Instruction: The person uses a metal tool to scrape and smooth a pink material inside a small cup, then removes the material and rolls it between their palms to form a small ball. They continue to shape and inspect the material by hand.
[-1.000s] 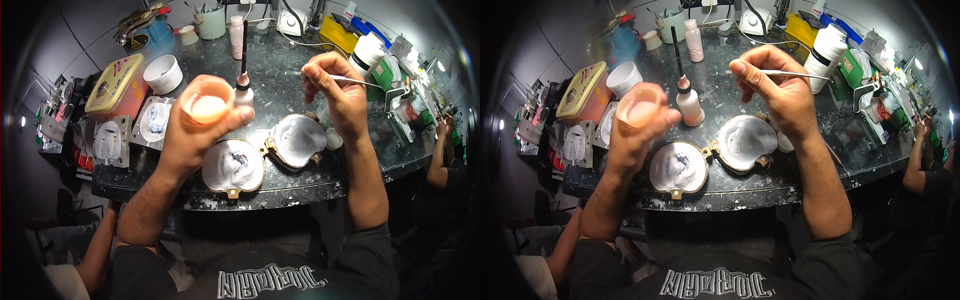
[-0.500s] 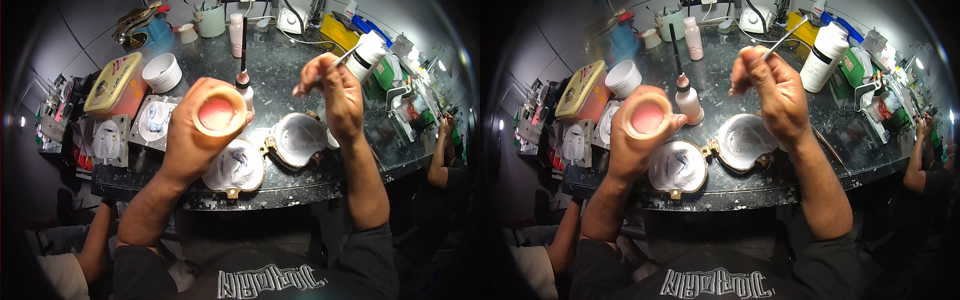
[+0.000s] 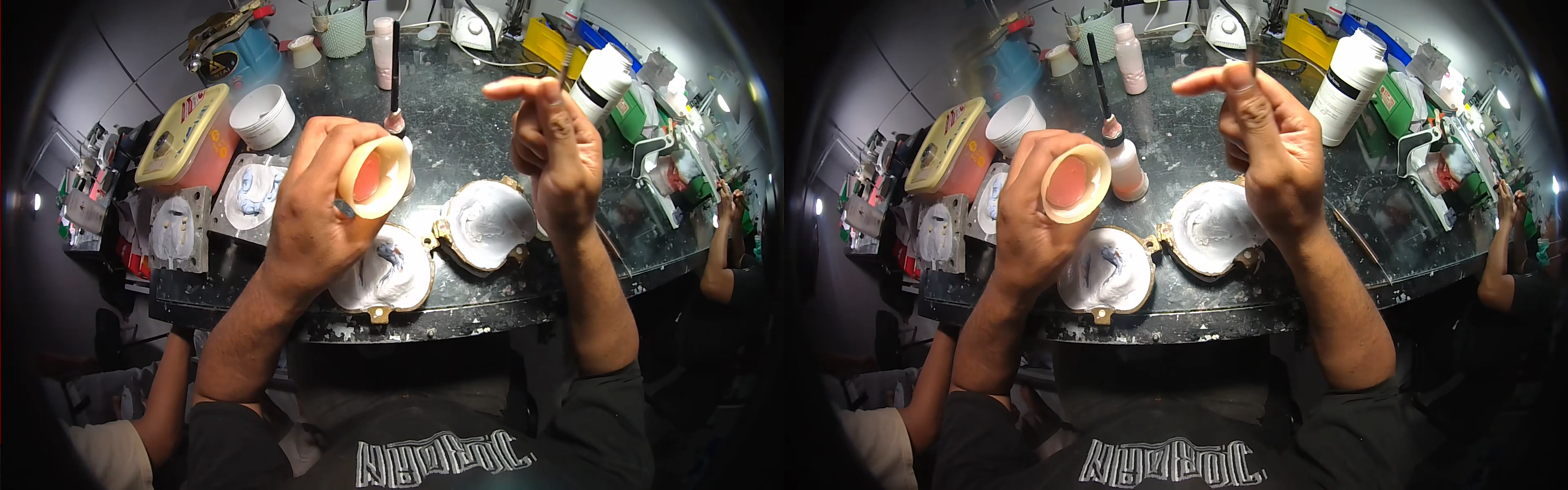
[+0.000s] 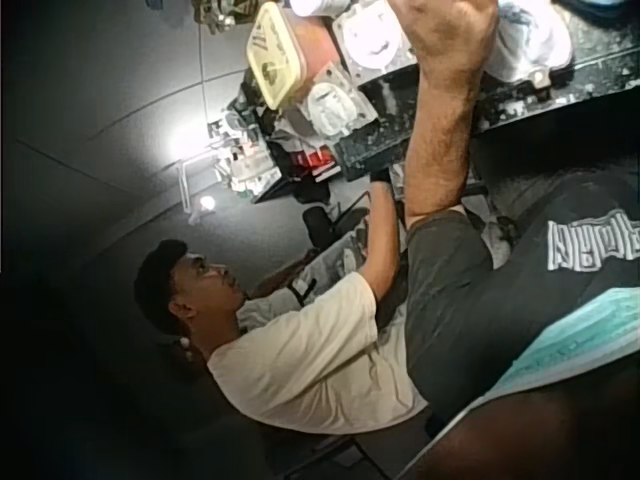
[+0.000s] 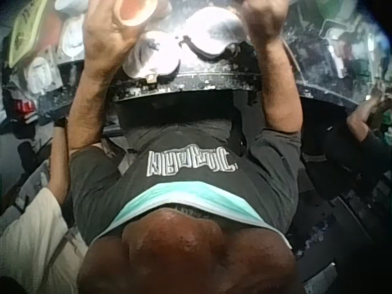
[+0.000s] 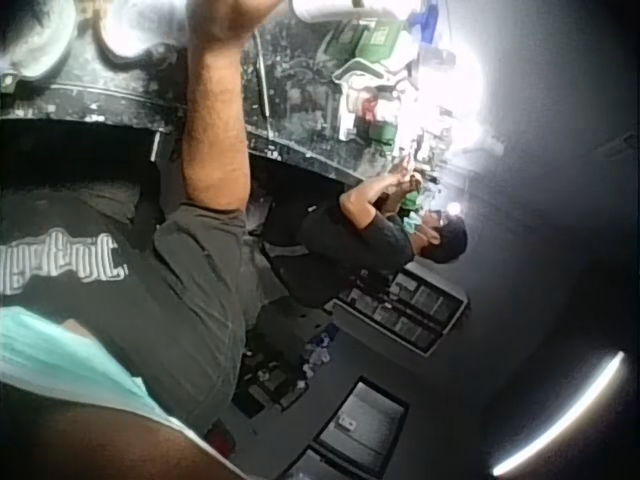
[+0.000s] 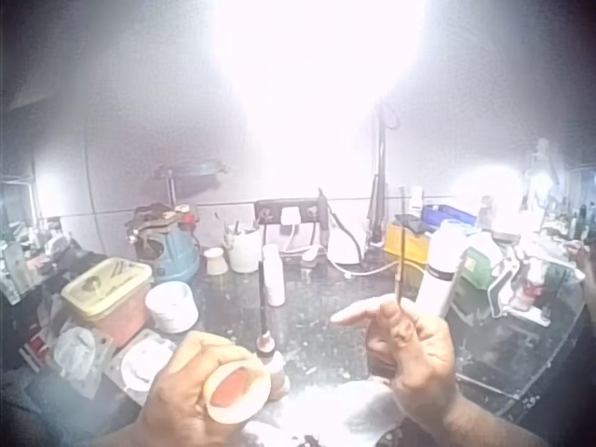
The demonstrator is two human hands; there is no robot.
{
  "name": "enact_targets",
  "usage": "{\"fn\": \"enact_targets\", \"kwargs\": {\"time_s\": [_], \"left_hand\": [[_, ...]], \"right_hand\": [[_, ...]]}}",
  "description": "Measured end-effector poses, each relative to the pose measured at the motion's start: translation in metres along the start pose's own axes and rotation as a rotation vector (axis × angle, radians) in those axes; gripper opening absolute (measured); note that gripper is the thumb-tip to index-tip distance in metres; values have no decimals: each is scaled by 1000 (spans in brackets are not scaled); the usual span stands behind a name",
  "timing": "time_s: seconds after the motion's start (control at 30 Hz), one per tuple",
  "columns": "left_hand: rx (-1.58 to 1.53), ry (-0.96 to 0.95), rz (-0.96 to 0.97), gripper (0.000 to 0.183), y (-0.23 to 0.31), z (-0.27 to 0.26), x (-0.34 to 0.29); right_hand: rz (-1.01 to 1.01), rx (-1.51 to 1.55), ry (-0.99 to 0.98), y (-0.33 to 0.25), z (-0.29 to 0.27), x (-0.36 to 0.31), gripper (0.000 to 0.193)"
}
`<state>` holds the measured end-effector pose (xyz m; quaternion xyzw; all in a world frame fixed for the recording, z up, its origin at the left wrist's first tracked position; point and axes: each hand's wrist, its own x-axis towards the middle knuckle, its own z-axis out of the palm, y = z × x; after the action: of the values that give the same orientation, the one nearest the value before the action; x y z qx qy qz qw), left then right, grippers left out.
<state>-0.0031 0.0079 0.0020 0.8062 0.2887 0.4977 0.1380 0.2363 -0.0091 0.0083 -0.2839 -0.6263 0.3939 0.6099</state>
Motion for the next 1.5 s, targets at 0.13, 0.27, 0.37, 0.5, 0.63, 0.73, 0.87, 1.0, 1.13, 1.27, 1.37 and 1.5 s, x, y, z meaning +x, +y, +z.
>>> {"fn": "enact_targets", "kwargs": {"time_s": [0.13,0.27,0.37,0.5,0.63,0.73,0.87,1.0,1.13,1.27,1.37,1.5], "left_hand": [[132,-40,73,33,-6,-6,0],[-59,-111,-284,34,-4,-4,-2],[-29,-141,-321,36,-3,-4,-1],[75,-115,-101,36,-2,-8,4],[75,-49,49,39,-12,-9,4],[51,-17,94,38,-13,-9,1],[44,-6,-92,44,-5,-9,-4],[-22,31,-32,46,-2,-4,0],[81,-21,59,42,-4,-9,5],[155,19,167,30,-9,-11,5],[208,41,98,27,-6,-12,3],[222,-3,-10,23,-5,-10,3]], "right_hand": [[-429,-366,100,16,12,11,50],[-194,-56,-13,15,13,-1,23],[-107,15,-94,8,21,-5,16],[-110,-72,-168,6,21,-7,20],[-155,-10,-133,8,20,-7,22],[-97,125,-146,6,22,-8,21],[-88,48,-170,0,24,-9,18],[-218,-17,-154,6,18,-7,19],[-175,67,-149,5,25,-9,19],[-123,123,-176,8,26,-11,21],[-120,62,-191,6,28,-12,18],[-138,-70,-265,7,21,-9,19]]}}
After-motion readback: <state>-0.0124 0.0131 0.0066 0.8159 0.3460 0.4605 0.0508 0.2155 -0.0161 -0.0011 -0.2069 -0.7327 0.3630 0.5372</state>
